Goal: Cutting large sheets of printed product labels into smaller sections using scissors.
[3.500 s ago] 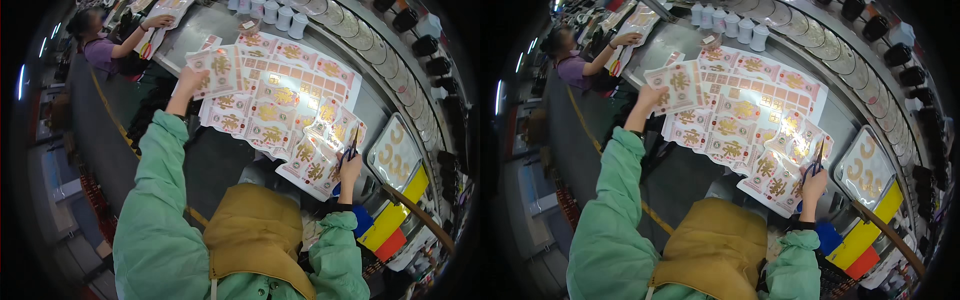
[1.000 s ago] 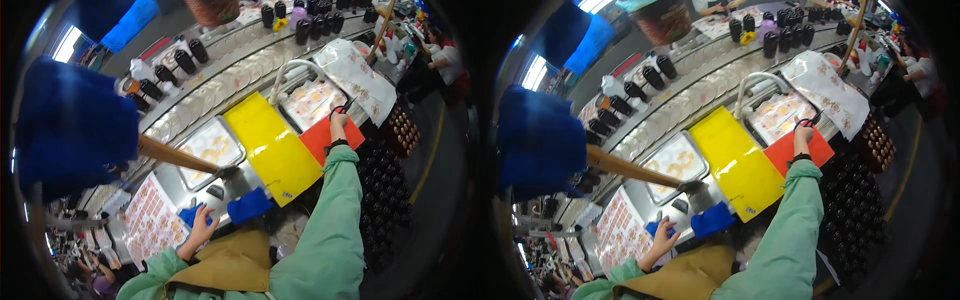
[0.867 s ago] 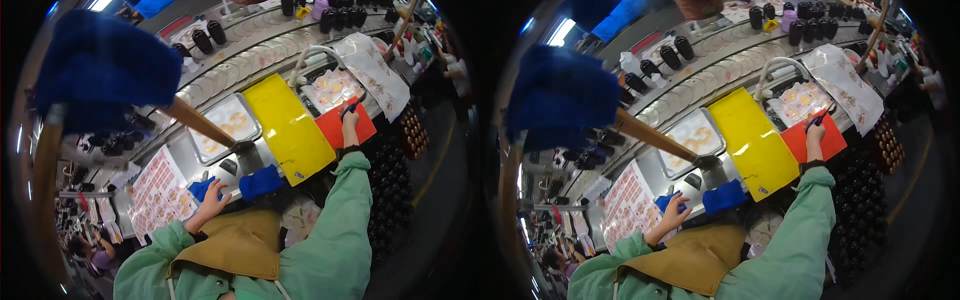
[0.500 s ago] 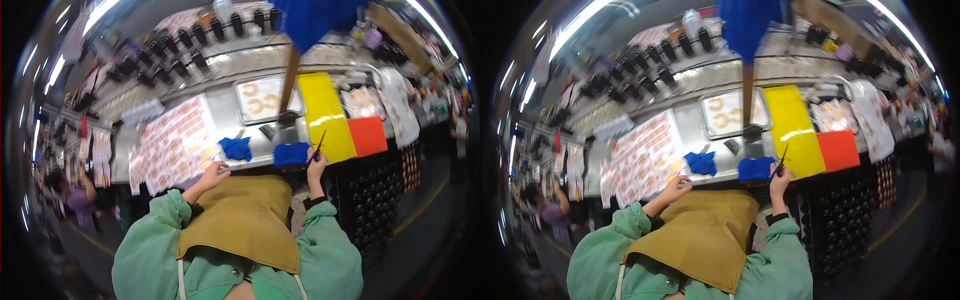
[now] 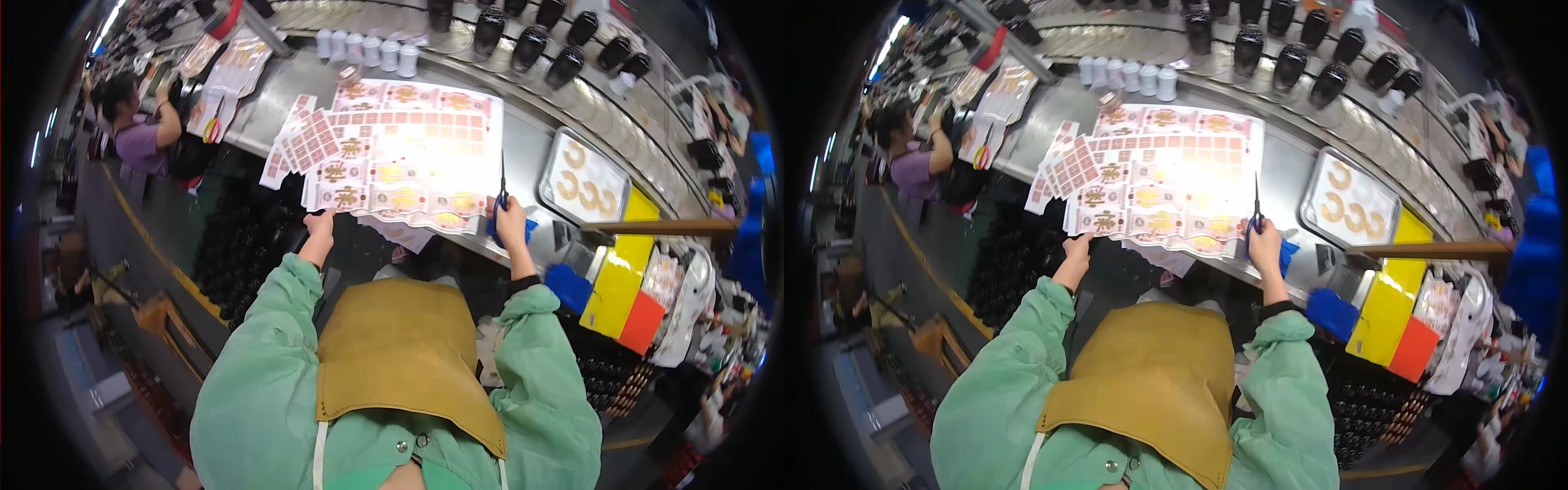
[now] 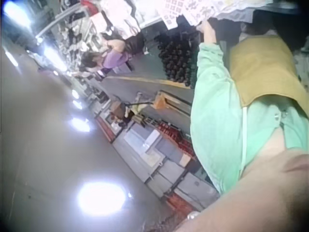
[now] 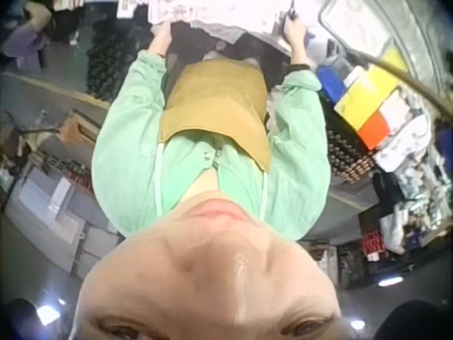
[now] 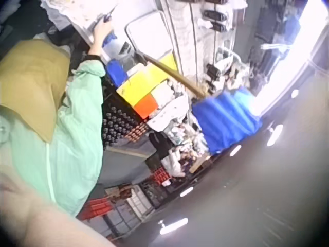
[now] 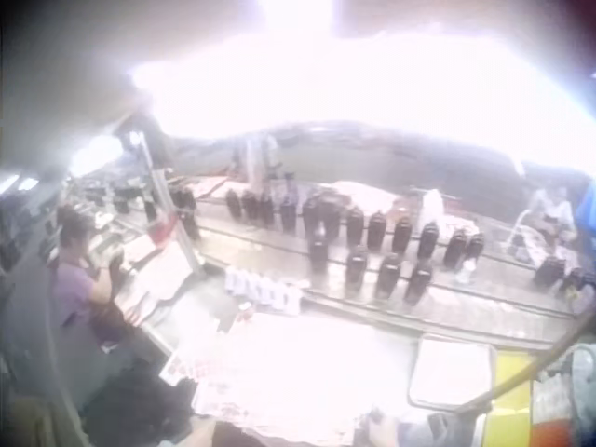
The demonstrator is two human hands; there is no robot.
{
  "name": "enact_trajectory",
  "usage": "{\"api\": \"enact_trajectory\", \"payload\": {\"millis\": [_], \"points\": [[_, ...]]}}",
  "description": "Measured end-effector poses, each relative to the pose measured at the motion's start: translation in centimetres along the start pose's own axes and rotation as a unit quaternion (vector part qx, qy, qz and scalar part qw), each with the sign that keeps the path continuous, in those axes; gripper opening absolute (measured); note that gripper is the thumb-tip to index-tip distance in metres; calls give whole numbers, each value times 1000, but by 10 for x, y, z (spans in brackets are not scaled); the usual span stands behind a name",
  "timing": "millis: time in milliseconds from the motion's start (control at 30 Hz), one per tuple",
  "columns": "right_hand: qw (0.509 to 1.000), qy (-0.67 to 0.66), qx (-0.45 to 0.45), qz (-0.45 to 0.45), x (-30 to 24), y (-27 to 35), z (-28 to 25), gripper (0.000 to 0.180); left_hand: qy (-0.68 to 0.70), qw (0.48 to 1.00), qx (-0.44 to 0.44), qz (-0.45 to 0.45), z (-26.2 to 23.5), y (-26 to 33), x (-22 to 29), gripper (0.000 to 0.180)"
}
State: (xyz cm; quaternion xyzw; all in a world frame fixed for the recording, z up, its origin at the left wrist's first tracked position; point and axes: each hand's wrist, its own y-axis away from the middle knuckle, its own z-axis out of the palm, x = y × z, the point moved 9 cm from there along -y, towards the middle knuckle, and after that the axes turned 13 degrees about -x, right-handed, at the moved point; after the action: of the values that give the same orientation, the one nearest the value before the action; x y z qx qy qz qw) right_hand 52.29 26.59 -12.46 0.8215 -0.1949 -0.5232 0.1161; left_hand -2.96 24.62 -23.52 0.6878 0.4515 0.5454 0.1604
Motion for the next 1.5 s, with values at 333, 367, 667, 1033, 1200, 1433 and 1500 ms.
{"api": "enact_trajectory", "payload": {"millis": [333,367,667,1033,1200,1433,1500], "points": [[977,200,17,66,-28,-97,19,56,382,924,-15,33,-15,-39,-6,67],[971,222,14,83,-23,-99,19,57,350,936,22,30,-15,-29,-1,66],[958,262,-31,113,-10,-116,22,59,350,934,65,-20,-16,9,-9,33],[961,237,-92,105,8,-139,32,54,526,837,-143,40,60,22,-5,44],[975,62,-147,152,21,-123,45,39,364,928,-38,67,50,17,12,40],[986,51,-114,109,-57,-102,26,37,365,925,-102,-18,11,8,26,37],[979,195,-54,7,-68,-114,1,35,316,932,-160,-68,8,0,7,37]]}}
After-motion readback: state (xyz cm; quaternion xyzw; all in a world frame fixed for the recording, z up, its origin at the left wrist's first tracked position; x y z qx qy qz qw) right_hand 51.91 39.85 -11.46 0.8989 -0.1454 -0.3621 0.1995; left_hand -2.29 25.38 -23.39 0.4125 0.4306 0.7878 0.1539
